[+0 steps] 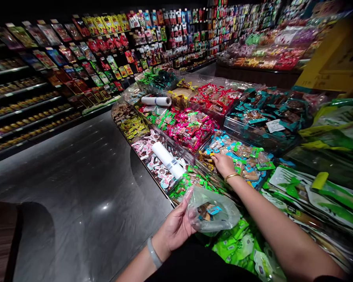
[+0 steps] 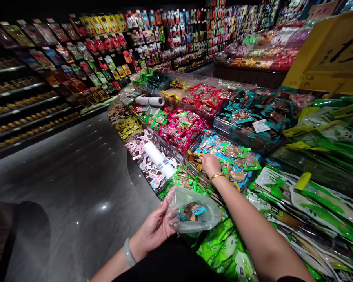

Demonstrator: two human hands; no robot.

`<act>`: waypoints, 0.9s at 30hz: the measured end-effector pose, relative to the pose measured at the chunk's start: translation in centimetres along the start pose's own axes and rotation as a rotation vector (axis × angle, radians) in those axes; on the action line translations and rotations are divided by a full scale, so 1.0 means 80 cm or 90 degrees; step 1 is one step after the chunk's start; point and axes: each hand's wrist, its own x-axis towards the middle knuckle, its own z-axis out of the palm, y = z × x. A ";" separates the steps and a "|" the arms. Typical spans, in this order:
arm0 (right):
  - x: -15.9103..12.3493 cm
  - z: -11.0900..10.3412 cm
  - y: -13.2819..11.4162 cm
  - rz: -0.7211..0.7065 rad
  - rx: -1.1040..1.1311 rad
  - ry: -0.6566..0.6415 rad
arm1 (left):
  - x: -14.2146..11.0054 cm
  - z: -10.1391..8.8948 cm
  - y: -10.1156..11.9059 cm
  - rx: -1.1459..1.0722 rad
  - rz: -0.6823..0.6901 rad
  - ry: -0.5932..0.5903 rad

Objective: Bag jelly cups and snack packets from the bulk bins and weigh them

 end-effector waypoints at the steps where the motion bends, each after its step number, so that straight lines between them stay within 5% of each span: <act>1: -0.002 -0.007 0.002 0.023 0.018 0.015 | 0.001 0.000 0.001 0.000 -0.001 -0.002; 6: -0.053 -0.064 0.008 0.010 0.145 0.017 | 0.005 0.003 0.003 -0.005 -0.006 -0.006; 9: -0.113 -0.093 0.006 -0.096 0.278 -0.091 | 0.007 0.004 0.004 -0.007 -0.011 0.006; 12: -0.167 -0.102 -0.003 -0.189 0.279 -0.205 | 0.010 0.004 0.004 -0.007 -0.005 0.006; 15: -0.190 -0.095 -0.015 -0.229 0.178 -0.226 | 0.013 0.005 0.003 0.001 -0.001 0.012; 18: -0.176 -0.085 -0.019 -0.203 0.210 -0.211 | 0.013 0.008 0.002 0.009 -0.004 0.016; 23: -0.096 -0.065 -0.011 0.012 0.039 -0.078 | 0.010 0.013 0.001 0.015 -0.002 0.014; 27: -0.042 -0.030 -0.007 0.067 -0.026 -0.109 | 0.008 0.012 0.001 0.005 -0.003 0.016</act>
